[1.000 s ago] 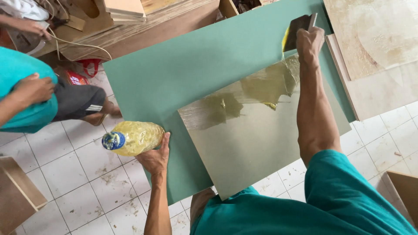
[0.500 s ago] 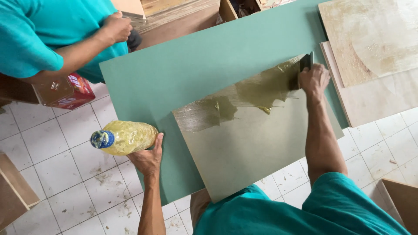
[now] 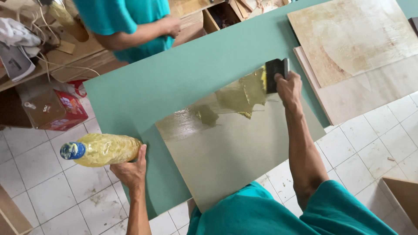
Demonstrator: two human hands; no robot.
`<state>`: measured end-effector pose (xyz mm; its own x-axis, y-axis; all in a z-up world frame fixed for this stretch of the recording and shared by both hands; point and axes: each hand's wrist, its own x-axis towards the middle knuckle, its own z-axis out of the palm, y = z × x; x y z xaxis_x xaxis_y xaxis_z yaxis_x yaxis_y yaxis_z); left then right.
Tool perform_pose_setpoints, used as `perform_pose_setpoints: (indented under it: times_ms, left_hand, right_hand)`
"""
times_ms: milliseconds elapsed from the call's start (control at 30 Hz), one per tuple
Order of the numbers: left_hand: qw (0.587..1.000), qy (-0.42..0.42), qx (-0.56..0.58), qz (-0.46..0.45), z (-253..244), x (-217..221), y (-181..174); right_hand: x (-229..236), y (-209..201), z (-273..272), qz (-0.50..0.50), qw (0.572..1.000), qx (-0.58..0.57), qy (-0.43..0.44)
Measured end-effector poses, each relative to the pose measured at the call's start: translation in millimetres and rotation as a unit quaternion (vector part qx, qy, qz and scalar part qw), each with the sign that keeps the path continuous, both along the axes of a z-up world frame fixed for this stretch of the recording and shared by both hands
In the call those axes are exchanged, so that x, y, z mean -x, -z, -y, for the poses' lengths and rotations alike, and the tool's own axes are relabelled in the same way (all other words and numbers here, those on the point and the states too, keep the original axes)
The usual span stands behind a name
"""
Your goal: The person spreads a yellow liquid from a plastic bottle onto a rectangular board using a scraper, repeatedly smoothing the substance across the surface.
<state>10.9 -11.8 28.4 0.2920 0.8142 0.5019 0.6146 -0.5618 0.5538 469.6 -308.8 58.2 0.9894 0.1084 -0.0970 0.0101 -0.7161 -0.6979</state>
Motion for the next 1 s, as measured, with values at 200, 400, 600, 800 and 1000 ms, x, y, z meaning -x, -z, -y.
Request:
perform_pose_setpoints:
  times_ms: [200, 400, 600, 800, 1000]
  left_hand:
    - [1.000, -0.009, 0.015, -0.021, -5.5, 4.0, 5.9]
    - [0.999, 0.014, 0.005, 0.035, 3.9, -5.9, -0.2]
    - [1.000, 0.010, -0.005, 0.020, -1.5, -0.9, 19.5]
    - [0.999, 0.021, -0.005, 0.035, 1.2, -4.0, 7.4]
    - [1.000, -0.011, 0.003, -0.014, -6.5, 1.6, 25.9]
  right_hand:
    - [-41.8, 37.5, 4.7, 0.147, 0.971, 0.173, -0.075]
    - [2.5, 7.5, -47.0, 0.140, 0.924, 0.168, -0.313]
    - [-62.0, 33.2, 1.3, 0.154, 0.979, 0.117, -0.062]
    - [-52.4, 24.6, -9.1, 0.071, 0.980, 0.171, -0.078]
    - [17.8, 40.4, -60.9, 0.069, 0.974, 0.158, -0.147]
